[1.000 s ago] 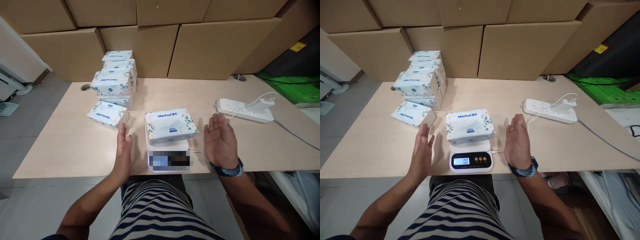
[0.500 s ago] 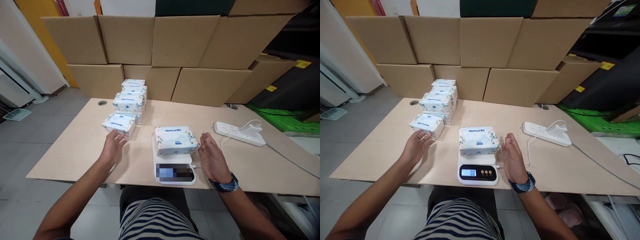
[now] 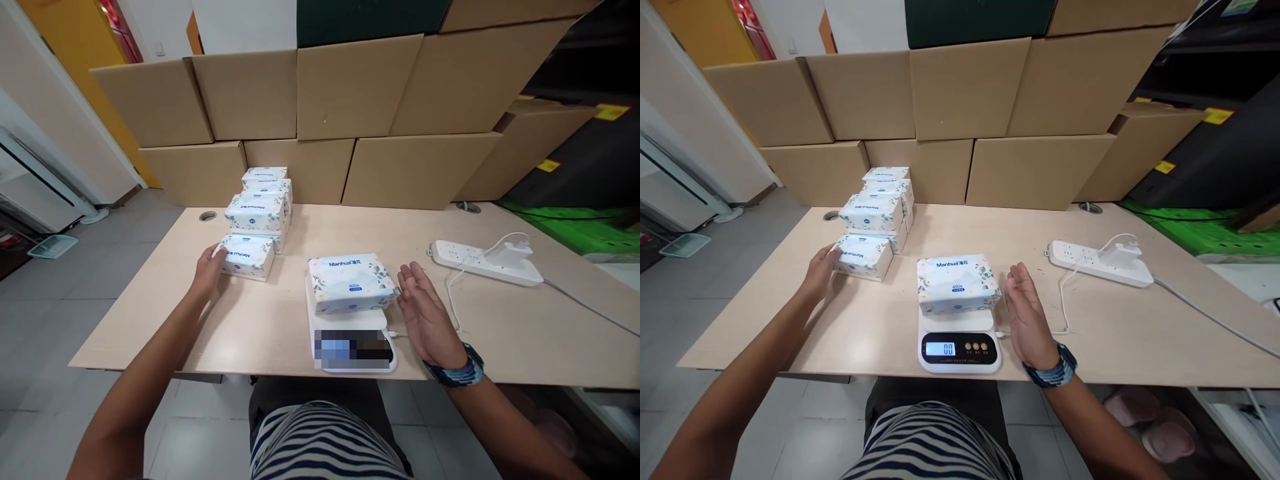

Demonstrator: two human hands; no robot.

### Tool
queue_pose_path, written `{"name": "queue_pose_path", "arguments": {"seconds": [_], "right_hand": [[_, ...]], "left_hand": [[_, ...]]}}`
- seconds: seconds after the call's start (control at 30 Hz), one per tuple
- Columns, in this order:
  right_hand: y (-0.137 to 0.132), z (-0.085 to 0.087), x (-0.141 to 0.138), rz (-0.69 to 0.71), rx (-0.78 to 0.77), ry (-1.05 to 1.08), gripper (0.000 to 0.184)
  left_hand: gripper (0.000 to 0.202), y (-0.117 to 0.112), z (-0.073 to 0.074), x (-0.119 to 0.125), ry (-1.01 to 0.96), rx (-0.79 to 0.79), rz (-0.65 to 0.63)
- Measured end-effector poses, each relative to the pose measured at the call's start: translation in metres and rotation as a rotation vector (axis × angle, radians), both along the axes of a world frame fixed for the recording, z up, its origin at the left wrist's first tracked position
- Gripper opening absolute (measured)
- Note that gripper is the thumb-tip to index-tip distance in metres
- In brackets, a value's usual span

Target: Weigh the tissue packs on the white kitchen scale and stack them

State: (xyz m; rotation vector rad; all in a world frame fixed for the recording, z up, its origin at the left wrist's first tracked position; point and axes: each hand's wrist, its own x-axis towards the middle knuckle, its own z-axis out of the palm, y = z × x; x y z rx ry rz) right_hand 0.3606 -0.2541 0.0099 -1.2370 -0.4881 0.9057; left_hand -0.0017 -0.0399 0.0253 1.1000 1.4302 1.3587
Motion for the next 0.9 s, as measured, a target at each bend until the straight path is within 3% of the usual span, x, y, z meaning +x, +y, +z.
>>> {"name": "queue_pose_path", "arguments": {"seconds": [0.17, 0.4, 0.47, 0.53, 0.6, 0.63, 0.73, 0.8, 0.83, 0.9], "right_hand": [[0.0, -0.005, -0.001, 0.073, -0.011, 0.029, 0.084], [-0.013, -0.003, -0.014, 0.159, -0.028, 0.015, 0.103], [-0.015, -0.002, -0.018, 0.16, -0.017, 0.004, 0.108], [-0.015, -0.003, -0.019, 0.139, 0.004, -0.012, 0.107], [-0.013, -0.005, -0.019, 0.089, 0.022, -0.016, 0.104], [-0.011, -0.007, -0.019, 0.061, 0.028, -0.016, 0.102], [-0.006, -0.008, -0.02, 0.076, 0.035, -0.018, 0.091], [-0.006, -0.002, -0.026, 0.185, 0.054, -0.05, 0.084], [-0.006, 0.004, -0.03, 0.23, 0.078, -0.08, 0.082], [-0.007, 0.022, -0.04, 0.278, 0.152, -0.165, 0.085]], "left_hand": [[0.058, -0.016, -0.01, 0.011, 0.11, -0.056, -0.014], [0.052, -0.022, -0.006, 0.022, 0.213, -0.016, 0.039], [0.06, -0.035, -0.001, 0.026, 0.267, 0.081, 0.061], [0.073, -0.061, 0.004, 0.033, 0.342, 0.298, 0.025], [0.081, -0.095, 0.006, 0.044, 0.355, 0.478, -0.148], [0.085, -0.113, 0.005, 0.052, 0.304, 0.442, -0.265], [0.089, -0.155, 0.001, 0.08, 0.134, 0.03, -0.659], [0.092, -0.169, 0.0, 0.099, 0.056, -0.045, -0.854], [0.092, -0.172, 0.002, 0.106, 0.021, 0.001, -0.895], [0.093, -0.172, 0.012, 0.111, -0.046, 0.16, -0.845]]}}
